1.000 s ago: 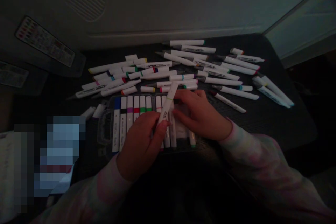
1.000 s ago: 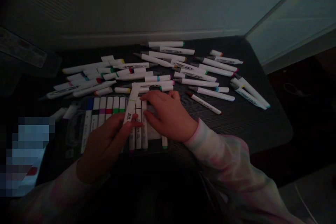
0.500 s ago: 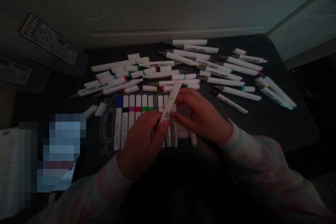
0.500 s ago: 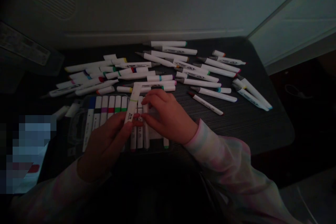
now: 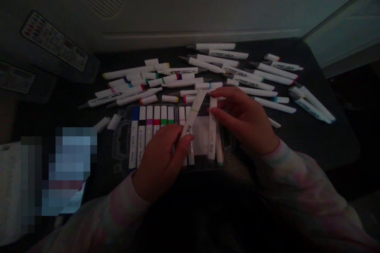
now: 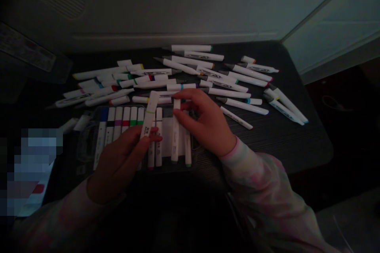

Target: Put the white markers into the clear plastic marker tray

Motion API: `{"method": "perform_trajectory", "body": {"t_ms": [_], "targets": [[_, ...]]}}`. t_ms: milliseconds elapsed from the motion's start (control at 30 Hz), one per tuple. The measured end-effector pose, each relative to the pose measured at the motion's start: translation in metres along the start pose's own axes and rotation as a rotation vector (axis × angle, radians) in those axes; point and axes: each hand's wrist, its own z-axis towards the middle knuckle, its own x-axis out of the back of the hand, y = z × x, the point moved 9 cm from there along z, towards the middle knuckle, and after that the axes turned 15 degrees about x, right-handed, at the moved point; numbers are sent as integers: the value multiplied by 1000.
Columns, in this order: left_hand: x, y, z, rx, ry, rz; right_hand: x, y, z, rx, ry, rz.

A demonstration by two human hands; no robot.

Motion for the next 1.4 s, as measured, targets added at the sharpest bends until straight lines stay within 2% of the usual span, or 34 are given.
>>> {"method": "perform_trajectory", "body": {"t_ms": [67,167,367,533,800,1100,1400], "targets": [[0,0,0,1,2,6,6,7,-2,-66,34,26],[1,0,0,-4,7,18,7,10,-3,-92,-8,-1],[1,0,0,-6,4,13,-8,-2,-1,58,-217,-169],[0,0,0,3,-9,8,-14,-9,1,160,-307,-301],[-1,0,0,-5,-8,20,-17,-11,0,195,-353,-351],[0,0,-1,11,-4,11,-10,-8,2,137,-293,-323],[-1,-1,0,13,-11,23,-13,-6,1,155,-336,-380]]}}
